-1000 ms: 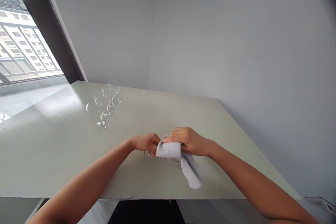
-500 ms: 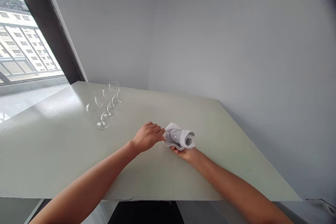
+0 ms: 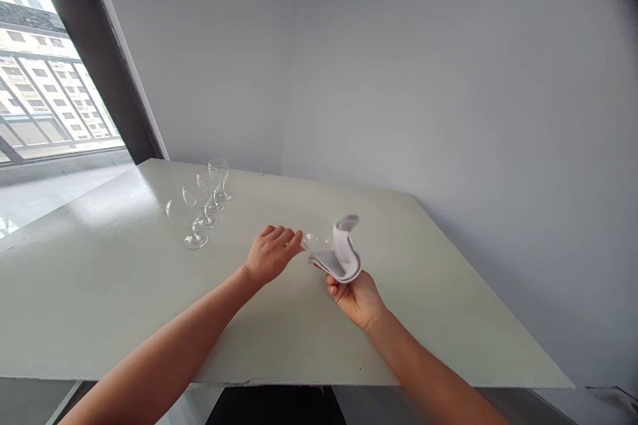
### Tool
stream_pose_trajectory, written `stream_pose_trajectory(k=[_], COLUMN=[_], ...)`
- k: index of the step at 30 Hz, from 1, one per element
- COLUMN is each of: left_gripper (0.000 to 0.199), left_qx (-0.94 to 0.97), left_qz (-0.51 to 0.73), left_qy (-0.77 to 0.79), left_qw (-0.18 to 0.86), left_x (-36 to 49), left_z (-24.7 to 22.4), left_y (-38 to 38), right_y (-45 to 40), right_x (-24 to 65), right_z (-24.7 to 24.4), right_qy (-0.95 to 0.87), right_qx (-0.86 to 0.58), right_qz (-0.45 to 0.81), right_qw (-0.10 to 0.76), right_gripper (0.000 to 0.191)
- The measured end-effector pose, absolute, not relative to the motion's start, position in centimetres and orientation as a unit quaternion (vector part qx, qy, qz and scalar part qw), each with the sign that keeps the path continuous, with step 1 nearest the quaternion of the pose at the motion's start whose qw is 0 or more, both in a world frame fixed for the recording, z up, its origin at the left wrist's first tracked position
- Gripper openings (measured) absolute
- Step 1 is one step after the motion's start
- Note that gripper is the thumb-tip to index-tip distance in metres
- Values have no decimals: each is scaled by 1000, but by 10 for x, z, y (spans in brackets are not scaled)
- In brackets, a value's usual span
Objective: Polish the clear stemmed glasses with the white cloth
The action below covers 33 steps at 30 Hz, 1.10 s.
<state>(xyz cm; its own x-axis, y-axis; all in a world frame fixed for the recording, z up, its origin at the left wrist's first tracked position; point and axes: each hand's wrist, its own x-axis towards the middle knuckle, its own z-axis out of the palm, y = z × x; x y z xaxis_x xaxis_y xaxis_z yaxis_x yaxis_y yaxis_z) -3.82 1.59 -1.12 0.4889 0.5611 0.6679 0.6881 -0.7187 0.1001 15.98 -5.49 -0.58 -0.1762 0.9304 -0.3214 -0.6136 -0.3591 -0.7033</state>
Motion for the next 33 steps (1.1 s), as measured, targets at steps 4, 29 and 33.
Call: stream_pose_trajectory(k=[4,29,33], left_gripper=[27,78,64], left_qx=[-809,-459,-460], left_qz=[-359,-456,-504], left_qy=[-447,-245,-359], left_qw=[128,-722,-636], left_x=[-37,-19,-9], left_z=[-7,5,0], left_y=[17,1,-2], right_y=[-56,-21,-17], right_x=[160,128,129], right_z=[-13,-17,-18], right_qy=[-336,-369,-576], right_qx=[-404,-298,-412], right_qz=[656,813,634], right_qw=[541,338,310], right_gripper=[25,35,33])
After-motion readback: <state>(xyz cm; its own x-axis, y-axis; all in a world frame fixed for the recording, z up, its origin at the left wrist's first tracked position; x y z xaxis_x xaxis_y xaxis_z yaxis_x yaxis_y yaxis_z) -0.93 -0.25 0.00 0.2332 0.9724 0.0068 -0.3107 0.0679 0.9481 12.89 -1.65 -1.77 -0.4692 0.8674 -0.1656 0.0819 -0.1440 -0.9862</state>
